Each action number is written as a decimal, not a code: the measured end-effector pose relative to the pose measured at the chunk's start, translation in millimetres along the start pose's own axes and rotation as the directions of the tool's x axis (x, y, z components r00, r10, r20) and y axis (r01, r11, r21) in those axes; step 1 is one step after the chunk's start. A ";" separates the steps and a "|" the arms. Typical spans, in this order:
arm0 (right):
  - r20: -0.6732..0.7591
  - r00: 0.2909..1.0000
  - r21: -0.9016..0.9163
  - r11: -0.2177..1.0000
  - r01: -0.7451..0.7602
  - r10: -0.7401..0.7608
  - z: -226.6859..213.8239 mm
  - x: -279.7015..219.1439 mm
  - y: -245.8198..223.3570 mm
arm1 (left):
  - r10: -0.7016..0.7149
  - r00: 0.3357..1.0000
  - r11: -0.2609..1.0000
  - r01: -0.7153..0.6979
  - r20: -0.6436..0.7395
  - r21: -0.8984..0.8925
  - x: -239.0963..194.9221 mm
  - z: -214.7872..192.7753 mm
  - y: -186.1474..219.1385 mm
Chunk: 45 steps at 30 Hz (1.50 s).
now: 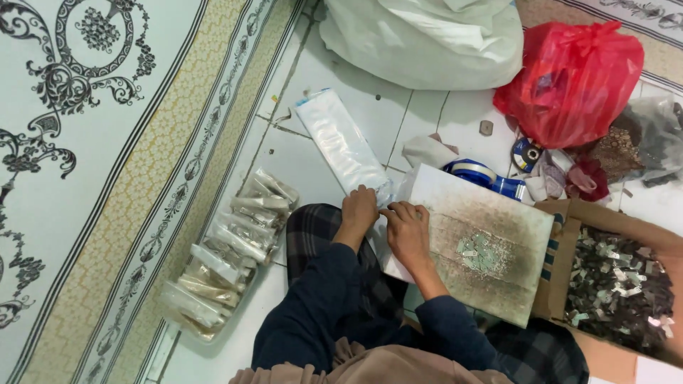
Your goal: The person is sorting small metal parts from a cardboard box and placing them into small plastic bags while sitting on the floor.
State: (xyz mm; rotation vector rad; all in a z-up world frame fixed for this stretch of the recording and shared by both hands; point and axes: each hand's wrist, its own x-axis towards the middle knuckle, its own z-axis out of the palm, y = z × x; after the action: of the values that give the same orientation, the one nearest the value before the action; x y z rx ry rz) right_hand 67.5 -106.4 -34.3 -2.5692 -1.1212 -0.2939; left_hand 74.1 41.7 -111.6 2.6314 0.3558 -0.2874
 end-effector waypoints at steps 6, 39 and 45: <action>0.028 0.999 0.023 1.000 -0.015 0.014 -4.0 3.1 -1.4 | -0.260 0.966 0.758 0.202 -0.003 -0.620 0.4 -20.9 -18.6; 0.182 0.983 -0.306 0.948 0.088 -0.032 135.8 81.3 59.1 | -0.343 0.936 0.175 -0.015 -0.075 -0.984 31.8 6.9 -26.6; 0.125 0.992 -0.225 0.974 0.001 0.028 110.1 89.4 39.8 | -0.431 0.889 0.171 -0.085 -0.152 -0.982 32.2 -6.0 -25.6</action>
State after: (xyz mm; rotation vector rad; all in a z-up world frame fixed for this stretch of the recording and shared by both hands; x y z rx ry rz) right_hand 163.4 -30.9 -116.8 -2.8288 -1.1746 -0.2708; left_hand 97.7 73.0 -125.6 1.2395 0.7063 0.3787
